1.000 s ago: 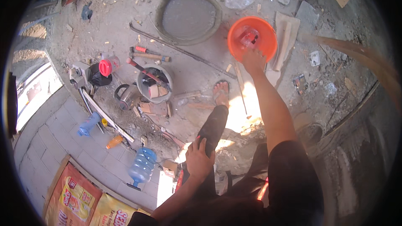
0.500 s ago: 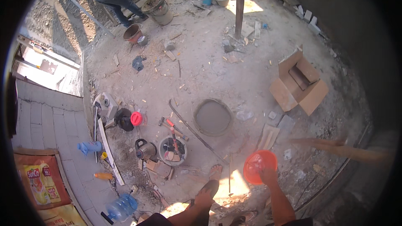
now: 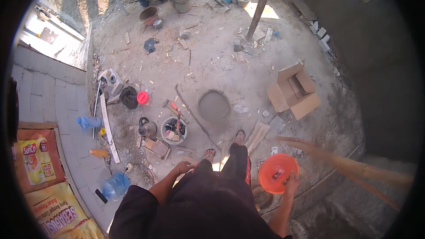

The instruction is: The person applies wet mortar to a low wall ledge using a trowel, then picks up a cardboard box and moves items around the work area.

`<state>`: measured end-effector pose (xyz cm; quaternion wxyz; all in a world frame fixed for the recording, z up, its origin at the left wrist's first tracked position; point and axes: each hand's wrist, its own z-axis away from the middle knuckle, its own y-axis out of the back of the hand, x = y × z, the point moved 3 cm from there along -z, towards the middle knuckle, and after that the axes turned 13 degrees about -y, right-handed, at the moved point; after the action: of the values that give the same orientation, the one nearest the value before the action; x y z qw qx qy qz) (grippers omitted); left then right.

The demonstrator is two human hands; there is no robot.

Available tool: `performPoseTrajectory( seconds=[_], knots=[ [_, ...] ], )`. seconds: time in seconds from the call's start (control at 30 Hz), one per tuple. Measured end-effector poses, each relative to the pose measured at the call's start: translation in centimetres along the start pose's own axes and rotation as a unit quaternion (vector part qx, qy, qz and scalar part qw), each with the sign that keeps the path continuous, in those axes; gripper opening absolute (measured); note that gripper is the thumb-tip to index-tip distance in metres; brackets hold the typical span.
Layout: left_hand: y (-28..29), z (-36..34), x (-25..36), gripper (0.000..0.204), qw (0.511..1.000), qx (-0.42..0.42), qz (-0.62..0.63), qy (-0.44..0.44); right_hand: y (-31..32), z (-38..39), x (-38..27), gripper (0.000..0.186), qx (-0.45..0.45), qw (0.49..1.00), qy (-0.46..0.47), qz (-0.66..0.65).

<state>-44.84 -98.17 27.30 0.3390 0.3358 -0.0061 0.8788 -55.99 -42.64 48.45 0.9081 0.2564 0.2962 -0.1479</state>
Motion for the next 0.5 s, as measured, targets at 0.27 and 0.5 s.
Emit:
performPoseTrajectory(
  seconds=[0.27, 0.5],
  knots=[
    [10.0, -13.1, 27.9, 0.084, 0.956, 0.128, 0.100, -0.245, -8.7, -2.5, -19.6, 0.033, -0.136, 0.982, 0.052, -0.117],
    [12.7, -18.0, 51.3, 0.100, 0.912, 0.172, 0.179, -0.327, -18.5, -3.7, -37.3, 0.045, -0.400, 0.911, 0.066, -0.074]
  ],
)
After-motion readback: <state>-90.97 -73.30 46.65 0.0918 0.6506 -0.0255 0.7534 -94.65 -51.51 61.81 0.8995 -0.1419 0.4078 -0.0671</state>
